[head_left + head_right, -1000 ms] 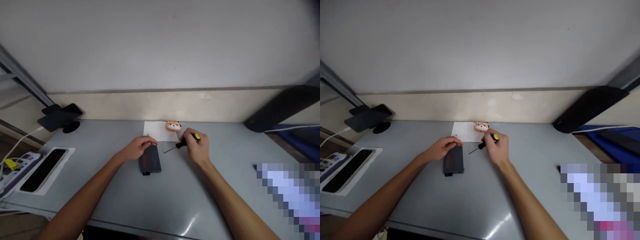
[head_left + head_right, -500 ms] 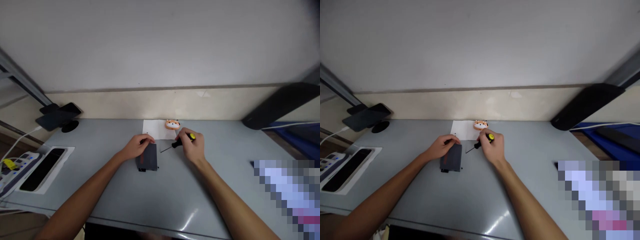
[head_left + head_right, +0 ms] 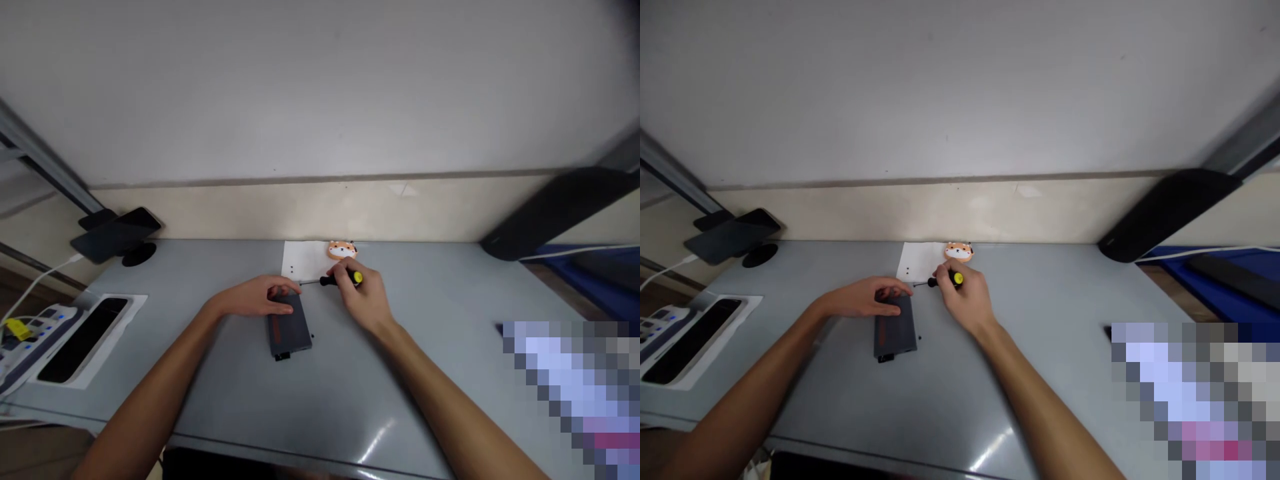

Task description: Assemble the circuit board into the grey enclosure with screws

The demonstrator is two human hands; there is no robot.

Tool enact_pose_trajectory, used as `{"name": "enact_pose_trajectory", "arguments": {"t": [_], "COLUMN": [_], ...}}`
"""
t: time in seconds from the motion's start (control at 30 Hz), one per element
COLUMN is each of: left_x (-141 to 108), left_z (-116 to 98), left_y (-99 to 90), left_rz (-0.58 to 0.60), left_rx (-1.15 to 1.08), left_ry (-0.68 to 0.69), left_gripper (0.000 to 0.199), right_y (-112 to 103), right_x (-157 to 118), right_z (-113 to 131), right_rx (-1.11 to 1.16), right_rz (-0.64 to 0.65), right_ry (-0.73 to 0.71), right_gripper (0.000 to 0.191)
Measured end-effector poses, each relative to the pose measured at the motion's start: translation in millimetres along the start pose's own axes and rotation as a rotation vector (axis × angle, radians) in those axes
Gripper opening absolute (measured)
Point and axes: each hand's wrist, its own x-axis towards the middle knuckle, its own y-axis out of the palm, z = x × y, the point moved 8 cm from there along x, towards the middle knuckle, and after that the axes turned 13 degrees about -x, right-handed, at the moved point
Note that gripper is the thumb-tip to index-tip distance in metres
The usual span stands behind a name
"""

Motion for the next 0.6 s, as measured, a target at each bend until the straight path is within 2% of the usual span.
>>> {"name": "enact_pose_trajectory", "arguments": {"t": [0.17, 0.27, 0.43, 0.6], "left_x": [-2.2, -1.9, -1.8, -8.5], "left_z": [-1.8, -1.4, -1.7, -3.8], "left_y": [2.2, 2.4, 2.4, 0.9], "left_rz": [0.062, 0.066, 0.068, 0.115], "left_rx": [-0.017, -0.015, -0.049, -0.009], "left_ry": [-0.011, -0.021, -0.014, -0.009], "left_gripper": [0.046, 0.044, 0.044, 0.063], "right_y": [-14.5, -19.0, -6.4, 2.0], "right_x": [0.0, -0.3, -4.1, -5.8], "right_z": [-2.6, 2.8, 11.8, 12.1], "right_rx": [0.016, 0.099, 0.167, 0.096], "right_rz": [-0.046, 0.005, 0.16, 0.151], "right_ry": [0.039, 0.022, 0.004, 0.01], "right_gripper": [0.028, 0.029, 0.033, 0.029]}}
